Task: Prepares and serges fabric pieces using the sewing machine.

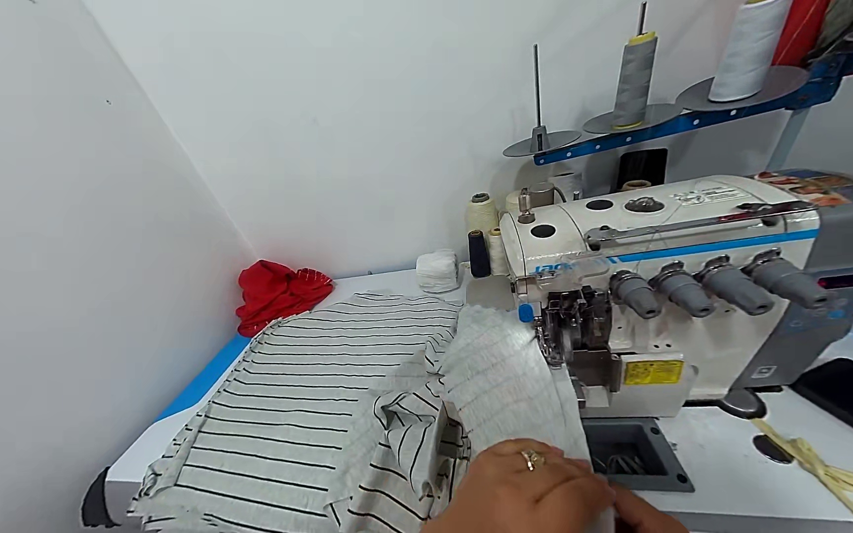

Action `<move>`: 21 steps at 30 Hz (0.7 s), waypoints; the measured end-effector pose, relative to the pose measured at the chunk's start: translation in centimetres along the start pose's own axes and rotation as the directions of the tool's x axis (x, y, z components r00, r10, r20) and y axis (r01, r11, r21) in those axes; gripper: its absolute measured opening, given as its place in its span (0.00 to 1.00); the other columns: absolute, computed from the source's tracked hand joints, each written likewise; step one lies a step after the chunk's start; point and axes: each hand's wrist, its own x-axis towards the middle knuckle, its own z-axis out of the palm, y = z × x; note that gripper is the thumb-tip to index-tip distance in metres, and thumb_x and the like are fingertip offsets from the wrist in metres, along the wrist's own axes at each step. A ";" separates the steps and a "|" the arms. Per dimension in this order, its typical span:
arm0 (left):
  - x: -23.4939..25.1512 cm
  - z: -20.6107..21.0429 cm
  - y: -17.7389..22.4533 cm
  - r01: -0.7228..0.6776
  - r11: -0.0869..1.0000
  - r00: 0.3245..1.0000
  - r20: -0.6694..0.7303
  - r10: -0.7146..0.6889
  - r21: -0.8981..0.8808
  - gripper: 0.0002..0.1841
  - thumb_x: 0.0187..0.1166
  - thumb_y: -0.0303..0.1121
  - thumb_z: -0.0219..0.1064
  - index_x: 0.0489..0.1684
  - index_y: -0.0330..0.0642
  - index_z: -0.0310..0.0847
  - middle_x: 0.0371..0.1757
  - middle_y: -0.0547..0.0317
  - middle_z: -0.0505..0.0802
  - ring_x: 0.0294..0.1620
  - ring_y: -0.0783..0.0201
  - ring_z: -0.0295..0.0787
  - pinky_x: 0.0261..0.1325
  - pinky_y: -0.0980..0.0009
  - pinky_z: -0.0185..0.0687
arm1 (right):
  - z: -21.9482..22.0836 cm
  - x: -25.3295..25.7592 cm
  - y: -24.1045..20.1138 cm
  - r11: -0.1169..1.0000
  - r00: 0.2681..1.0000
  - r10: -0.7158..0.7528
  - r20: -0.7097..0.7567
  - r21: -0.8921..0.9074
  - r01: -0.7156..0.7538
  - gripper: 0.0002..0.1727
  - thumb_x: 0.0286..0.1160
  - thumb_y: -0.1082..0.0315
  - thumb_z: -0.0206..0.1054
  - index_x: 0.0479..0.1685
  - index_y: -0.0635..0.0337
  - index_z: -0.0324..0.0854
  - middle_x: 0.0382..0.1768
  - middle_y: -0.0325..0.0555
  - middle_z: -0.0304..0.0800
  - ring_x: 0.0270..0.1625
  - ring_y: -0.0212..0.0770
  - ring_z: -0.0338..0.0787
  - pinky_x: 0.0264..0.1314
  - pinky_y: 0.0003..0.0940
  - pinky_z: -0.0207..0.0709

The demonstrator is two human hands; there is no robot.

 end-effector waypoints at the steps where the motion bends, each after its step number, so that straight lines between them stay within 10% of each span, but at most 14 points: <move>1: 0.4 0.5 0.1 0.015 0.998 1.000 -0.008 -0.015 0.055 0.09 0.84 0.26 0.59 0.45 0.39 0.87 0.44 0.53 0.99 0.54 0.61 0.96 0.69 0.69 0.83 | -0.2 0.3 -0.2 1.000 1.000 -0.010 -0.006 -0.002 0.010 0.03 0.73 0.75 0.66 0.36 0.58 0.83 0.27 0.22 0.86 0.29 0.15 0.82 0.35 0.19 0.80; 10: 1.3 1.4 -1.3 0.320 0.897 0.941 -0.213 -0.263 0.306 0.14 0.72 0.24 0.66 0.55 0.39 0.87 0.46 0.49 0.94 0.47 0.57 0.94 0.49 0.67 0.90 | -0.2 4.6 -1.6 0.995 0.995 0.102 0.024 -0.025 -0.101 0.03 0.75 0.72 0.68 0.35 0.54 0.83 0.22 0.26 0.84 0.23 0.19 0.80 0.28 0.18 0.74; 14: 0.6 -0.6 0.5 0.478 0.827 0.877 -0.224 -0.426 0.298 0.19 0.69 0.22 0.64 0.61 0.33 0.82 0.42 0.55 0.95 0.44 0.62 0.93 0.49 0.69 0.89 | 0.1 5.8 -0.8 0.985 0.978 0.153 0.139 0.057 -0.162 0.12 0.68 0.71 0.75 0.49 0.58 0.86 0.38 0.34 0.97 0.41 0.26 0.95 0.47 0.26 0.89; 21: 2.4 0.7 -0.6 0.469 0.864 0.883 -0.129 -0.451 0.182 0.16 0.72 0.24 0.56 0.52 0.35 0.86 0.37 0.49 0.91 0.40 0.53 0.91 0.43 0.58 0.88 | 3.1 6.8 -0.8 0.952 0.968 0.204 0.146 0.202 -0.231 0.05 0.65 0.70 0.70 0.27 0.48 0.87 0.25 0.25 0.90 0.30 0.20 0.89 0.35 0.22 0.84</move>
